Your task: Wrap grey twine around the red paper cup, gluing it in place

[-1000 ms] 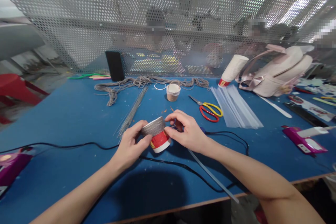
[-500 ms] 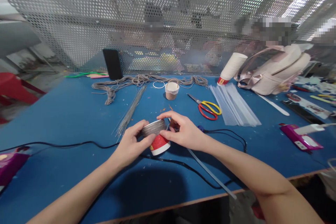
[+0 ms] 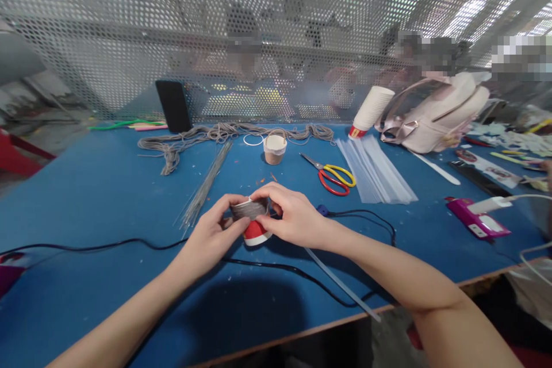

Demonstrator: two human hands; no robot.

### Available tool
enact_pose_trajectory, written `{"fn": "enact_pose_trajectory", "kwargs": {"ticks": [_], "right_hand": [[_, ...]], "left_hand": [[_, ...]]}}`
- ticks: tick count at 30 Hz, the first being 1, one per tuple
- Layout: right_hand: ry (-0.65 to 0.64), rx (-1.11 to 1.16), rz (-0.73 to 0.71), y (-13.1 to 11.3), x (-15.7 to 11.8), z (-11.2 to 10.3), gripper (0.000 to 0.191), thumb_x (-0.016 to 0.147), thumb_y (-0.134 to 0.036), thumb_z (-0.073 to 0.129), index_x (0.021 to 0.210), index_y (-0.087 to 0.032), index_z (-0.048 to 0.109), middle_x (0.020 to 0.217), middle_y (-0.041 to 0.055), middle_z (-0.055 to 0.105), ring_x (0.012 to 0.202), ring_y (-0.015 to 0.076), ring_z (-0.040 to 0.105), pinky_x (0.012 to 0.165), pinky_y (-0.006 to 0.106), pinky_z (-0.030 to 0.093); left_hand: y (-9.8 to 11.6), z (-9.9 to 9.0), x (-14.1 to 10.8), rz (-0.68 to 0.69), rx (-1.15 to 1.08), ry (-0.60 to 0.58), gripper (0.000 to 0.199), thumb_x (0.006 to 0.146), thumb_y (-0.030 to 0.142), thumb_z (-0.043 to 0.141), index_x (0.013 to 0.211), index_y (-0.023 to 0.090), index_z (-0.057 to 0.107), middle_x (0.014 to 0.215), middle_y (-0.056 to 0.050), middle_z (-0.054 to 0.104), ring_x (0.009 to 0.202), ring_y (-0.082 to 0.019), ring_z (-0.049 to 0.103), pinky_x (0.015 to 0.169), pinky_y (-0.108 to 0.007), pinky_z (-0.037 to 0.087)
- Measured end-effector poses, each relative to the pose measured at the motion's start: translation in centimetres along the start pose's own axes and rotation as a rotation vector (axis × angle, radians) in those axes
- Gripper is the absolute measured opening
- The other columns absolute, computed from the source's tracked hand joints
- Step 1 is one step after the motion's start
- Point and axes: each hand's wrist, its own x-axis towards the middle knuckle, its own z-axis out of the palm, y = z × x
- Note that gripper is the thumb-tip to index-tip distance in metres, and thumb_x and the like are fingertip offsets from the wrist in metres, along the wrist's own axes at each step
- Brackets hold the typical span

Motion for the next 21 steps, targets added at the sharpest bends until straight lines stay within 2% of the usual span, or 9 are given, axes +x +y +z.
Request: {"fn": "enact_pose_trajectory", "kwargs": {"ticks": [4, 11, 16, 21], "right_hand": [[-0.048, -0.122, -0.067, -0.2, 0.1, -0.1, 0.025, 0.084, -0.014, 0.057, 0.109, -0.018, 0.055, 0.104, 0.0052, 0.063, 0.082, 0.0142, 0.059, 0.077, 0.028, 0.047], [-0.078, -0.257, -0.156, -0.1, 0.2, -0.3, 0.025, 0.087, -0.017, 0.056, 0.111, -0.015, 0.056, 0.104, 0.0078, 0.064, 0.09, 0.0184, 0.059, 0.078, 0.029, 0.046], [-0.081, -0.163, -0.149, -0.1, 0.3, -0.9, 0.024, 0.086, -0.017, 0.058, 0.11, -0.017, 0.055, 0.107, 0.0071, 0.062, 0.094, 0.0175, 0.059, 0.081, 0.029, 0.047], [-0.033, 0.009, -0.118, 0.2, 0.4, -1.5, 0.024, 0.082, -0.015, 0.061, 0.105, -0.018, 0.056, 0.109, 0.0059, 0.059, 0.083, 0.0128, 0.056, 0.075, 0.027, 0.047]], "left_hand": [[0.0, 0.0, 0.1, 0.043, 0.035, -0.025, 0.025, 0.077, 0.036, 0.054, 0.095, 0.019, 0.059, 0.087, -0.001, 0.065, 0.07, -0.015, 0.059, 0.061, -0.024, 0.048], [-0.3, -0.1, 0.1, 0.057, 0.13, -0.059, 0.027, 0.078, 0.037, 0.054, 0.097, 0.019, 0.059, 0.084, -0.001, 0.067, 0.06, -0.012, 0.056, 0.056, -0.023, 0.047], [0.3, -0.3, 0.1, 0.041, 0.035, -0.068, 0.024, 0.074, 0.033, 0.056, 0.091, 0.018, 0.062, 0.075, 0.0, 0.064, 0.058, -0.013, 0.055, 0.056, -0.024, 0.047], [1.3, -0.7, 0.2, -0.057, -0.134, -0.088, 0.019, 0.067, 0.029, 0.059, 0.082, 0.018, 0.064, 0.065, 0.002, 0.06, 0.051, -0.012, 0.051, 0.053, -0.024, 0.045]]}}
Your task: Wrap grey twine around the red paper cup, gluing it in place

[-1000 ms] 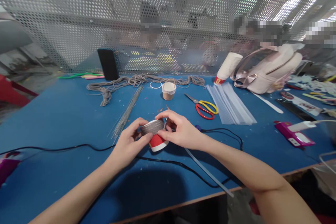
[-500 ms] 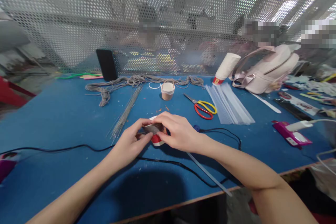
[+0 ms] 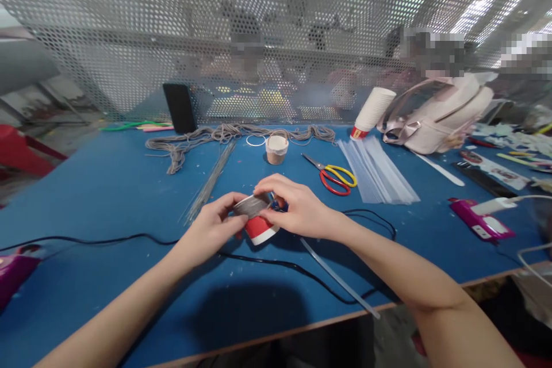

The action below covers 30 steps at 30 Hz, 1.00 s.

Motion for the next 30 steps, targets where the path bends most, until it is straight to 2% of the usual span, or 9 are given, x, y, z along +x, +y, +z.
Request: {"fn": "enact_pose_trajectory", "kwargs": {"ticks": [5, 8, 11, 14, 18, 21, 23, 26, 30], "right_hand": [[0.025, 0.175, 0.13, -0.5, 0.2, -0.8, 0.021, 0.082, -0.017, 0.058, 0.103, -0.017, 0.057, 0.108, 0.0043, 0.057, 0.068, 0.0082, 0.049, 0.069, 0.026, 0.045], [0.054, 0.285, 0.292, -0.9, 0.3, -1.4, 0.019, 0.083, -0.02, 0.056, 0.102, -0.017, 0.057, 0.089, 0.0004, 0.057, 0.063, 0.0078, 0.047, 0.062, 0.024, 0.043], [0.046, 0.462, 0.457, -1.5, -0.3, -1.5, 0.024, 0.083, -0.023, 0.056, 0.105, -0.016, 0.054, 0.068, -0.0045, 0.052, 0.056, 0.0082, 0.047, 0.055, 0.022, 0.041], [-0.014, 0.577, 0.478, -3.1, -2.3, -1.0, 0.032, 0.084, -0.023, 0.054, 0.114, -0.013, 0.05, 0.085, 0.0039, 0.064, 0.072, 0.0121, 0.061, 0.064, 0.025, 0.05], [-0.24, 0.257, 0.057, -6.5, -5.6, -0.7, 0.041, 0.085, -0.024, 0.058, 0.122, -0.01, 0.051, 0.133, 0.0174, 0.053, 0.123, 0.0217, 0.051, 0.099, 0.033, 0.044], [-0.494, 0.071, -0.335, -7.5, -6.8, -1.5, 0.028, 0.092, -0.023, 0.049, 0.115, -0.009, 0.057, 0.123, 0.012, 0.063, 0.11, 0.0165, 0.06, 0.096, 0.026, 0.046], [-0.468, -0.02, -0.304, -6.2, -6.8, -2.3, 0.022, 0.093, -0.022, 0.047, 0.106, -0.011, 0.061, 0.101, 0.0058, 0.071, 0.09, 0.0124, 0.066, 0.082, 0.021, 0.052], [-0.206, -0.378, -0.043, -2.2, -6.6, -3.2, 0.03, 0.087, -0.012, 0.046, 0.113, -0.008, 0.06, 0.116, 0.0157, 0.066, 0.108, 0.0215, 0.061, 0.094, 0.036, 0.048], [-0.4, -0.619, 0.17, 2.5, -6.9, -3.2, 0.059, 0.068, -0.001, 0.051, 0.127, -0.002, 0.051, 0.136, 0.0253, 0.048, 0.127, 0.0328, 0.046, 0.102, 0.05, 0.039]], "left_hand": [[0.3, -0.1, 0.0, -0.045, -0.041, 0.007, 0.018, 0.064, 0.029, 0.061, 0.078, 0.018, 0.063, 0.063, 0.002, 0.058, 0.052, -0.012, 0.051, 0.053, -0.024, 0.044], [0.4, -0.2, 0.2, -0.042, 0.03, 0.047, 0.023, 0.063, 0.033, 0.062, 0.081, 0.018, 0.063, 0.064, 0.002, 0.058, 0.054, -0.012, 0.051, 0.052, -0.024, 0.043], [0.4, -0.4, 0.6, 0.051, 0.183, 0.167, 0.025, 0.065, 0.036, 0.061, 0.082, 0.018, 0.063, 0.068, 0.001, 0.06, 0.057, -0.013, 0.052, 0.053, -0.024, 0.043], [0.5, -0.8, 1.0, 0.184, 0.339, 0.339, 0.021, 0.067, 0.036, 0.06, 0.079, 0.019, 0.061, 0.068, 0.002, 0.058, 0.059, -0.013, 0.051, 0.056, -0.024, 0.043], [1.0, -1.2, 1.3, 0.291, 0.403, 0.473, 0.015, 0.07, 0.031, 0.058, 0.077, 0.019, 0.058, 0.071, 0.003, 0.058, 0.061, -0.011, 0.051, 0.06, -0.022, 0.045], [1.4, -1.4, 1.3, 0.311, 0.348, 0.525, 0.014, 0.07, 0.03, 0.06, 0.078, 0.018, 0.057, 0.07, 0.004, 0.057, 0.061, -0.01, 0.05, 0.058, -0.021, 0.044], [1.5, -1.5, 1.3, 0.281, 0.285, 0.541, 0.016, 0.069, 0.03, 0.062, 0.079, 0.018, 0.058, 0.07, 0.004, 0.057, 0.06, -0.01, 0.05, 0.058, -0.022, 0.044], [1.2, -1.6, 1.4, 0.223, 0.202, 0.532, 0.02, 0.067, 0.031, 0.064, 0.081, 0.017, 0.06, 0.069, 0.003, 0.058, 0.06, -0.011, 0.051, 0.058, -0.023, 0.043], [0.7, -1.2, 1.6, 0.166, 0.104, 0.487, 0.019, 0.068, 0.031, 0.064, 0.082, 0.018, 0.061, 0.07, 0.003, 0.06, 0.063, -0.013, 0.054, 0.06, -0.025, 0.043]]}}
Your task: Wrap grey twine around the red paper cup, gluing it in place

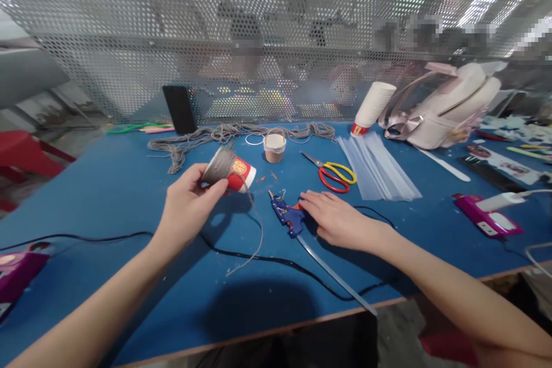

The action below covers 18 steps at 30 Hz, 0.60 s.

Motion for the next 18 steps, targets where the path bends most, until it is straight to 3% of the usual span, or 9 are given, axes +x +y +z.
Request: {"fn": "enact_pose_trajectory", "kwargs": {"ticks": [2, 5, 11, 14, 18], "right_hand": [[-0.057, 0.025, -0.017, 0.7, 0.3, 0.9, 0.059, 0.069, -0.001, 0.048, 0.128, -0.002, 0.049, 0.132, 0.0239, 0.052, 0.121, 0.0297, 0.05, 0.098, 0.046, 0.042], [-0.022, 0.028, 0.0, 0.8, 0.6, 1.4, 0.057, 0.071, 0.0, 0.044, 0.128, -0.004, 0.049, 0.117, 0.0199, 0.06, 0.104, 0.026, 0.056, 0.087, 0.04, 0.044], [-0.046, -0.082, 0.015, 0.6, 1.5, 1.0, 0.06, 0.071, -0.004, 0.049, 0.131, -0.007, 0.048, 0.099, 0.0164, 0.061, 0.085, 0.0248, 0.054, 0.073, 0.036, 0.038], [-0.066, -0.127, 0.036, 0.1, 1.8, 0.7, 0.049, 0.073, -0.004, 0.048, 0.121, -0.01, 0.056, 0.103, 0.016, 0.059, 0.085, 0.0246, 0.054, 0.071, 0.035, 0.038], [-0.049, -0.119, -0.036, -0.3, 2.1, 1.1, 0.046, 0.075, 0.0, 0.043, 0.118, -0.009, 0.054, 0.115, 0.0162, 0.056, 0.09, 0.0232, 0.055, 0.073, 0.035, 0.04]], "left_hand": [[0.0, 0.4, -0.1, -0.029, -0.029, -0.029, 0.019, 0.069, 0.031, 0.064, 0.082, 0.019, 0.062, 0.071, 0.003, 0.061, 0.064, -0.013, 0.055, 0.061, -0.025, 0.043], [0.3, 1.2, -0.2, -0.047, -0.032, -0.069, 0.018, 0.069, 0.031, 0.064, 0.081, 0.019, 0.061, 0.072, 0.003, 0.061, 0.064, -0.013, 0.055, 0.062, -0.025, 0.043], [0.1, 2.1, 0.0, -0.059, -0.027, -0.126, 0.019, 0.071, 0.032, 0.062, 0.083, 0.017, 0.06, 0.075, 0.001, 0.061, 0.066, -0.014, 0.056, 0.065, -0.027, 0.044], [-0.4, 2.4, 0.1, -0.074, -0.018, -0.134, 0.019, 0.071, 0.032, 0.062, 0.084, 0.017, 0.06, 0.073, 0.001, 0.061, 0.066, -0.014, 0.056, 0.063, -0.027, 0.044], [-1.1, 2.4, 0.0, -0.097, -0.043, -0.135, 0.021, 0.071, 0.032, 0.062, 0.085, 0.017, 0.06, 0.073, 0.002, 0.061, 0.065, -0.013, 0.056, 0.063, -0.026, 0.044]]}}
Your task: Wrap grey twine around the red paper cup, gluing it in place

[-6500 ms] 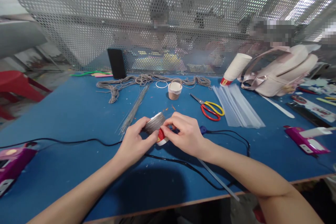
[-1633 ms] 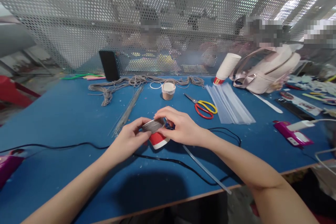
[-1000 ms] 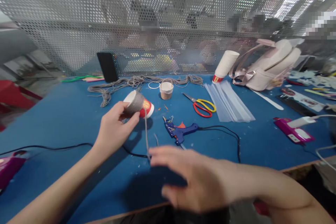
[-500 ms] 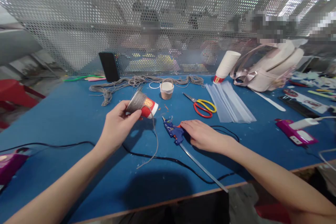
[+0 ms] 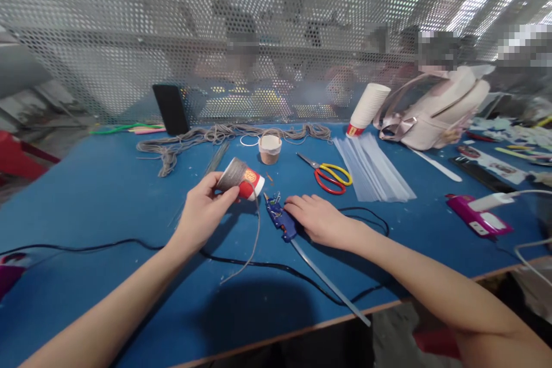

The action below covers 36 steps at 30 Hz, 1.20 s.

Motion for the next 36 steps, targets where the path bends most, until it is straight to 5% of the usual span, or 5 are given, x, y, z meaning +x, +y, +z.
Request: {"fn": "enact_pose_trajectory", "kwargs": {"ticks": [4, 10, 15, 28, 36], "right_hand": [[0.089, 0.152, 0.07, 0.4, -0.1, 0.2, 0.04, 0.076, -0.002, 0.044, 0.113, -0.012, 0.055, 0.102, 0.0117, 0.06, 0.085, 0.0209, 0.057, 0.073, 0.034, 0.042], [0.484, 0.916, 0.284, -0.1, -0.8, -2.4, 0.027, 0.073, -0.021, 0.058, 0.099, -0.017, 0.055, 0.084, 0.0022, 0.058, 0.066, 0.0125, 0.053, 0.062, 0.026, 0.045], [0.367, 1.362, 0.5, -3.3, -0.9, -3.2, 0.021, 0.076, -0.037, 0.058, 0.086, -0.019, 0.056, 0.058, -0.0039, 0.05, 0.045, 0.0099, 0.044, 0.046, 0.025, 0.039], [0.301, 1.292, 0.44, -4.2, -1.6, -1.7, 0.015, 0.081, -0.037, 0.058, 0.074, -0.024, 0.052, 0.048, -0.0037, 0.046, 0.042, 0.0129, 0.042, 0.045, 0.029, 0.037], [0.522, 1.039, 0.387, -4.3, -1.0, -0.9, 0.013, 0.079, -0.03, 0.059, 0.076, -0.02, 0.052, 0.067, -0.0013, 0.057, 0.057, 0.0113, 0.051, 0.058, 0.025, 0.045]], "left_hand": [[-0.6, -0.5, -0.3, -0.018, 0.003, 0.017, 0.022, 0.071, 0.034, 0.062, 0.084, 0.017, 0.06, 0.074, 0.002, 0.061, 0.065, -0.014, 0.056, 0.063, -0.026, 0.044], [-0.9, -1.1, -0.8, -0.031, -0.013, -0.017, 0.022, 0.07, 0.036, 0.062, 0.081, 0.017, 0.06, 0.07, 0.001, 0.062, 0.063, -0.014, 0.056, 0.062, -0.026, 0.044], [-0.9, -0.6, -1.4, -0.034, -0.021, -0.074, 0.021, 0.068, 0.037, 0.063, 0.076, 0.018, 0.059, 0.068, 0.001, 0.06, 0.063, -0.014, 0.055, 0.059, -0.025, 0.045], [-1.7, 0.3, -1.9, 0.018, 0.036, -0.143, 0.015, 0.071, 0.033, 0.06, 0.072, 0.019, 0.057, 0.069, 0.002, 0.054, 0.063, -0.012, 0.05, 0.059, -0.022, 0.044], [-1.2, 0.8, -2.6, 0.056, 0.091, -0.14, 0.014, 0.072, 0.031, 0.058, 0.073, 0.018, 0.055, 0.07, 0.002, 0.053, 0.059, -0.011, 0.046, 0.055, -0.021, 0.04]]}}
